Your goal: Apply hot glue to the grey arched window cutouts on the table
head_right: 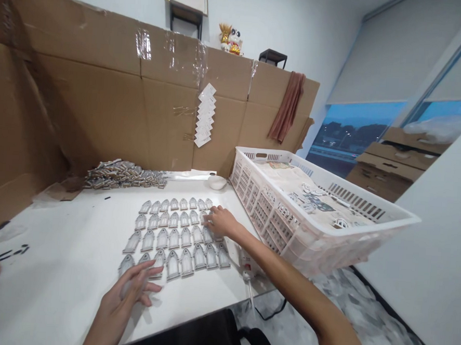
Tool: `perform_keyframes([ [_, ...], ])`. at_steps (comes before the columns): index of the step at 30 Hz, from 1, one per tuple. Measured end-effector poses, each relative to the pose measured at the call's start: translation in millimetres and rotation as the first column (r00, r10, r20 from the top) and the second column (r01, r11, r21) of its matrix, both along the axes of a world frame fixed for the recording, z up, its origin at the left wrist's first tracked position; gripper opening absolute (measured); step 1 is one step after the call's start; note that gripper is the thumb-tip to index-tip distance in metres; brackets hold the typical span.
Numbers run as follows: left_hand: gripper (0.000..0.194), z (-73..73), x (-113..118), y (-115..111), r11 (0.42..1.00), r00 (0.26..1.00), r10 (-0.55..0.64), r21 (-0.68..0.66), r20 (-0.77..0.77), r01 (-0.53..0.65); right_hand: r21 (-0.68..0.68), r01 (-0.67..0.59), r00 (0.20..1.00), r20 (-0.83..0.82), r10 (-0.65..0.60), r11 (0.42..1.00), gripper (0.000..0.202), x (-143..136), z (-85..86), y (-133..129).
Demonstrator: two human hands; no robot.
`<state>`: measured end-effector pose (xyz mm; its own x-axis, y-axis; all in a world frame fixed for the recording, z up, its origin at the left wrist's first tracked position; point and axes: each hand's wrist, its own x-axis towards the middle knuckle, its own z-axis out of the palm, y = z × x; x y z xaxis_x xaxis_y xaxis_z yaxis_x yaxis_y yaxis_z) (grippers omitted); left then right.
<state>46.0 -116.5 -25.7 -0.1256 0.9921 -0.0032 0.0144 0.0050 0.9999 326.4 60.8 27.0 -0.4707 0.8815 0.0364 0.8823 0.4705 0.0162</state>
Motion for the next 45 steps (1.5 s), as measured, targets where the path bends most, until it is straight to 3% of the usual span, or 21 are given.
perform_keyframes([
  [4,0.065,-0.4,3,-2,1.0,1.0,0.001,-0.016,0.018,0.0,0.102,-0.154,0.961,-0.214,0.173,0.983,0.037,-21,9.3,-31],
  [7,0.059,0.3,5,-4,1.0,0.999,-0.011,-0.024,0.033,0.011,0.087,-0.378,0.802,-0.466,0.373,0.922,0.032,-46,19.5,-70],
  [11,0.054,5.5,7,-8,0.999,0.999,-0.038,-0.024,0.022,0.038,0.037,-0.482,0.726,-0.543,0.422,0.876,0.022,-71,25.7,-106],
  [17,0.055,10.8,7,-9,0.998,0.998,-0.062,-0.033,0.016,0.062,-0.047,-0.447,0.693,-0.649,0.313,0.893,0.014,-81,19.9,-109],
  [23,0.049,-2.5,4,-8,0.992,0.993,-0.122,-0.035,-0.004,0.121,-0.19,-0.411,0.665,-0.732,0.15,0.892,0.009,-87,21.9,-112],
  [30,0.048,-5.4,5,-8,0.992,0.99,-0.12,-0.04,0.074,0.124,-0.14,-0.36,0.585,-0.804,0.106,0.922,0.02,-77,36.0,-92],
  [34,0.046,-5.0,5,-10,0.988,0.988,-0.139,-0.062,0.066,0.144,-0.215,-0.401,0.631,-0.77,0.099,0.89,0.027,-71,43.7,-88],
  [39,0.047,-5.8,6,-12,0.985,0.985,-0.146,-0.08,0.093,0.154,-0.269,-0.398,0.692,-0.716,0.094,0.877,0.022,-77,36.1,-104],
  [45,0.049,-3.0,8,-12,0.982,0.983,-0.152,-0.101,0.106,0.162,-0.383,-0.389,0.705,-0.709,0.003,0.838,0.028,-81,31.8,-113],
])
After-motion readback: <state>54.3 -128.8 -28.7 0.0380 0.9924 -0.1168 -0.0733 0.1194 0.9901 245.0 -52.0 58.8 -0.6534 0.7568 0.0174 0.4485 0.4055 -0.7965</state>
